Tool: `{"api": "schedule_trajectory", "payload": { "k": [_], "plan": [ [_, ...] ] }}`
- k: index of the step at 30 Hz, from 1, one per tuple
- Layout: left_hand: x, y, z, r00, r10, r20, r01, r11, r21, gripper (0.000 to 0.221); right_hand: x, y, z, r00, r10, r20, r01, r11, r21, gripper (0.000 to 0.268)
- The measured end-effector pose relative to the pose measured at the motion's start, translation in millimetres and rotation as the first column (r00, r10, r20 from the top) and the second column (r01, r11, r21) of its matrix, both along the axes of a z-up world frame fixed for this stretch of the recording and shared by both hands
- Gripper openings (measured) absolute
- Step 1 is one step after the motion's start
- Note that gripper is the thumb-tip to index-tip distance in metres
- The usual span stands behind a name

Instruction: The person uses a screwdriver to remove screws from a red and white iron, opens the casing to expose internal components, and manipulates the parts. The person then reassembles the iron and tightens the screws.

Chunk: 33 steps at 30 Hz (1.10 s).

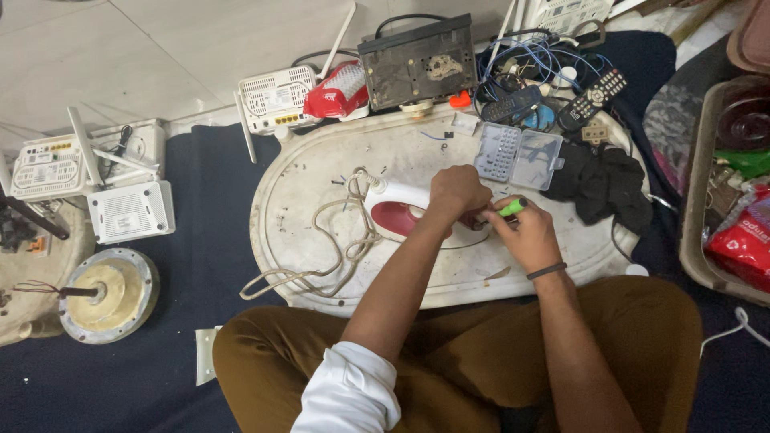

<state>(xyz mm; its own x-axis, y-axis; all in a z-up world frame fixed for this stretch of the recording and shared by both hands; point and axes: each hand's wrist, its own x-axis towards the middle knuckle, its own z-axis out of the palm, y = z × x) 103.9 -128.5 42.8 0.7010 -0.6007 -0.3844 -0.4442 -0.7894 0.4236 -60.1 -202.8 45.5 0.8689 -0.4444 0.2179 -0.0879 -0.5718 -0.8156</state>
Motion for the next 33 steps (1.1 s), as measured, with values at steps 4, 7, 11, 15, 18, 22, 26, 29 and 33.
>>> {"api": "schedule_trajectory", "payload": {
  "k": [4, 7, 11, 15, 18, 22, 26, 29, 33],
  "plan": [
    [0.4, 0.5, -2.2, 1.000, 0.006, 0.007, -0.006, 1.000, -0.012, 0.035, 1.4, 2.3, 0.3, 1.000, 0.008, 0.001, -0.008, 1.000, -0.009, 0.020],
    [-0.2, 0.7, -2.5, 1.000, 0.007, 0.012, -0.007, 1.000, -0.020, 0.035, 2.4, 5.3, 3.0, 1.000, 0.025, 0.013, -0.024, 1.000, -0.011, 0.019],
    [-1.5, 1.6, -1.0, 1.000, 0.006, 0.018, -0.006, 1.000, -0.023, 0.035, 3.3, 10.3, 10.4, 1.000, 0.028, -0.006, -0.028, 1.000, -0.003, 0.017],
    [-2.7, 2.4, 1.0, 1.000, 0.011, 0.025, -0.010, 0.999, -0.032, 0.034, 2.5, 13.0, 16.3, 1.000, 0.016, -0.016, -0.017, 1.000, -0.018, 0.016],
    [-3.7, 3.2, 2.4, 1.000, 0.013, 0.024, -0.012, 0.999, -0.034, 0.033, 2.2, 13.2, 16.2, 0.999, 0.013, -0.032, -0.014, 0.999, -0.051, 0.017],
    [-4.2, 3.9, 5.4, 1.000, 0.021, -0.010, -0.021, 0.999, -0.027, 0.032, 3.7, 12.4, 12.4, 1.000, 0.015, -0.004, -0.015, 0.995, -0.099, 0.018],
    [-4.2, 3.5, 6.5, 1.000, 0.012, 0.005, -0.012, 1.000, -0.019, 0.032, 2.4, 10.2, 9.0, 0.999, -0.011, -0.042, 0.008, 0.997, -0.078, 0.018],
    [-3.9, 3.3, 5.7, 1.000, 0.017, 0.003, -0.017, 1.000, -0.021, 0.032, 1.4, 7.4, 8.7, 0.995, 0.035, -0.098, -0.035, 0.999, 0.002, 0.019],
    [-3.3, 2.7, 4.6, 1.000, 0.026, 0.010, -0.025, 0.999, -0.033, 0.032, -0.8, 1.0, 12.6, 0.982, 0.188, -0.021, -0.186, 0.980, 0.063, 0.016]
  ]
}}
